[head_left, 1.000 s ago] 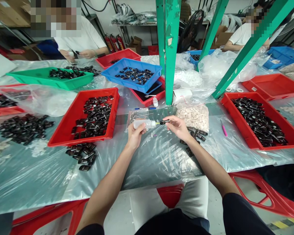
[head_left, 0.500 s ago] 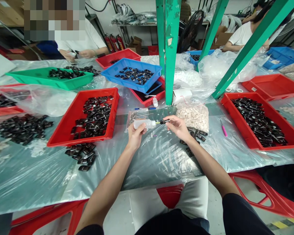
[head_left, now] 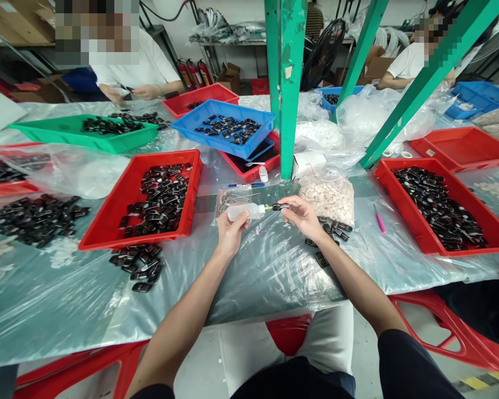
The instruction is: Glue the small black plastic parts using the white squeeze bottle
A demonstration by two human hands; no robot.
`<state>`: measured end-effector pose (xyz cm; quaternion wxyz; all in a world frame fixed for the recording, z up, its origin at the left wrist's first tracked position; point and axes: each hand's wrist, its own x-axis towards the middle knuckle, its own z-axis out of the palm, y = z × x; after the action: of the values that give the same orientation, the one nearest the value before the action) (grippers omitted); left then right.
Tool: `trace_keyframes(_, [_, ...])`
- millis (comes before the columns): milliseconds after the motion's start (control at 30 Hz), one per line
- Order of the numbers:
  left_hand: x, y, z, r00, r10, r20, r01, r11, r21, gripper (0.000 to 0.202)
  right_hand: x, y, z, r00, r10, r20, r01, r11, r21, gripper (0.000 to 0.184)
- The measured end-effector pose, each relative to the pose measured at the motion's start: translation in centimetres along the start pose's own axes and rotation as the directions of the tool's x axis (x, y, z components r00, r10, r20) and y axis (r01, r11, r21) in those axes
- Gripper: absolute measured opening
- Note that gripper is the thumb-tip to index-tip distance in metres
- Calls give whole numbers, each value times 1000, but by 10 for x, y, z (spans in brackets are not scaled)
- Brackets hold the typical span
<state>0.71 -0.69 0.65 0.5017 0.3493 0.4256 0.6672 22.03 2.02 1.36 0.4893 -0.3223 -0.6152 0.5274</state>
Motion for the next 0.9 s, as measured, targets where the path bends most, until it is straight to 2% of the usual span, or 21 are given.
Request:
trace_keyframes(300, [-1,0,-1,1000,-10,-1,10,1000,13,45,0,-2,-1,1000,-28,6,28,999,-30,35])
trace_keyframes(400, [-1,0,-3,999,-24,29,24,1000,10,43,0,-3,-2,999,-37,4,37,998,-44,34])
trace_keyframes(600, [2,-1,-5,996,-52,76,52,999,-1,45,5,3,-8,998,-5,-65,3,999,-34,38])
trace_keyframes(900, [-3,-3,-1,965,-53,257,8,985,173,59,14,15,-15,982,23,-188,-19,1000,20,39])
